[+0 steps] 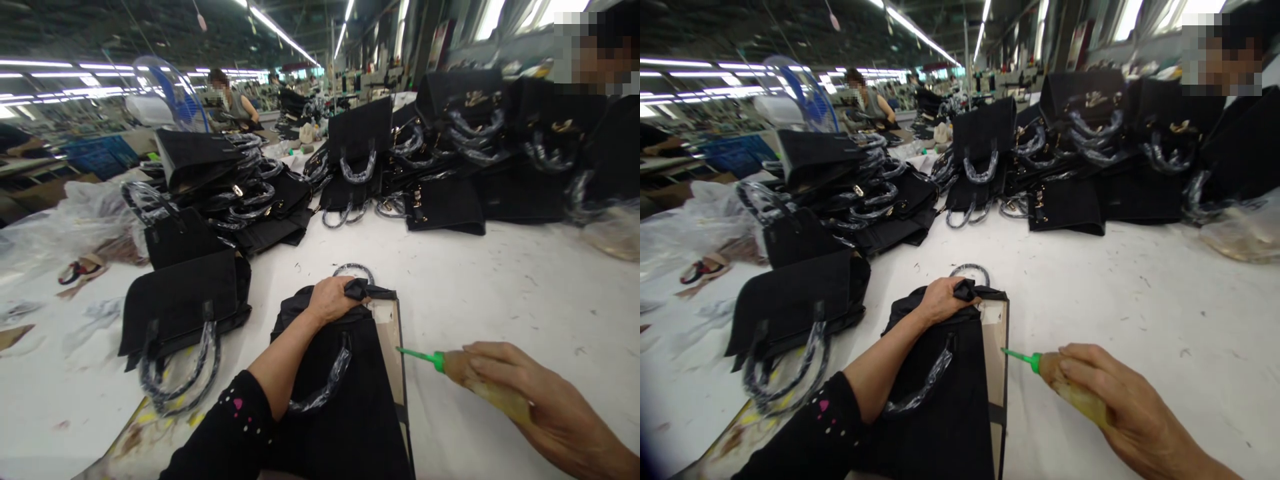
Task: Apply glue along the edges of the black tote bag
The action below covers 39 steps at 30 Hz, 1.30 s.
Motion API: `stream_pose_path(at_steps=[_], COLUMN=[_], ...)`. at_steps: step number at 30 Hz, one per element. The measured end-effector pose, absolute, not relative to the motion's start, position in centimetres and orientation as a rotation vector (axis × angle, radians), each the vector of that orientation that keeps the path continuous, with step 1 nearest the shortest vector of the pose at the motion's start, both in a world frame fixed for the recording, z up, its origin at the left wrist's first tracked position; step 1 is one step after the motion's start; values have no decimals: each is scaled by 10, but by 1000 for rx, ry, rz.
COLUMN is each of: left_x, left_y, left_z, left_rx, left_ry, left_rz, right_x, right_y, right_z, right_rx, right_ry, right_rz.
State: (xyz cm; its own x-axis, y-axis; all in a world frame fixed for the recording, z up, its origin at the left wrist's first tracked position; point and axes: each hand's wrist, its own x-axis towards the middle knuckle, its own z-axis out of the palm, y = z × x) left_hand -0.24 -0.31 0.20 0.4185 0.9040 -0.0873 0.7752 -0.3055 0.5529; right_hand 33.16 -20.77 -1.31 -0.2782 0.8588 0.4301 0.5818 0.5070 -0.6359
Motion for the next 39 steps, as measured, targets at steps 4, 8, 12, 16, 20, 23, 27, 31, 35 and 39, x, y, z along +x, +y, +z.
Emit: stream_pose_path(at_steps=[4,8,12,16,20,23,27,31,35,39], left_x=[-3,-2,-3,-3,-3,-2,-2,-2,-2,-2], left_y=[-2,-2,-3,-3,-3,-4,-5,-3,-1,-1], left_z=[2,1,0,0,2,4,6,4,2,1], left_rx=[2166,2164,2163,2154,2156,2159,2152,2129,2127,2137], left_ry=[1420,1416,1419,1411,1405,1408,1414,1425,1423,1412], left_rz=[306,308,317,310,321,327,324,321,318,337], right_x=[332,326,323,326,329,330,334,336,329,321], right_y=[-207,-206,-196,-194,-192,-191,-207,-232,-245,-249], right_z=[-10,-2,0,0,-3,-7,-11,-15,-12,-2], right_rx=[-1147,-1053,-1094,-1042,-1091,-1093,-1072,-1186,-1255,-1202], right_ry=[-2056,-2084,-1992,-2057,-1981,-1973,-2023,-1955,-1850,-1903], right_rz=[505,551,408,599,453,480,821,1100,1144,1179])
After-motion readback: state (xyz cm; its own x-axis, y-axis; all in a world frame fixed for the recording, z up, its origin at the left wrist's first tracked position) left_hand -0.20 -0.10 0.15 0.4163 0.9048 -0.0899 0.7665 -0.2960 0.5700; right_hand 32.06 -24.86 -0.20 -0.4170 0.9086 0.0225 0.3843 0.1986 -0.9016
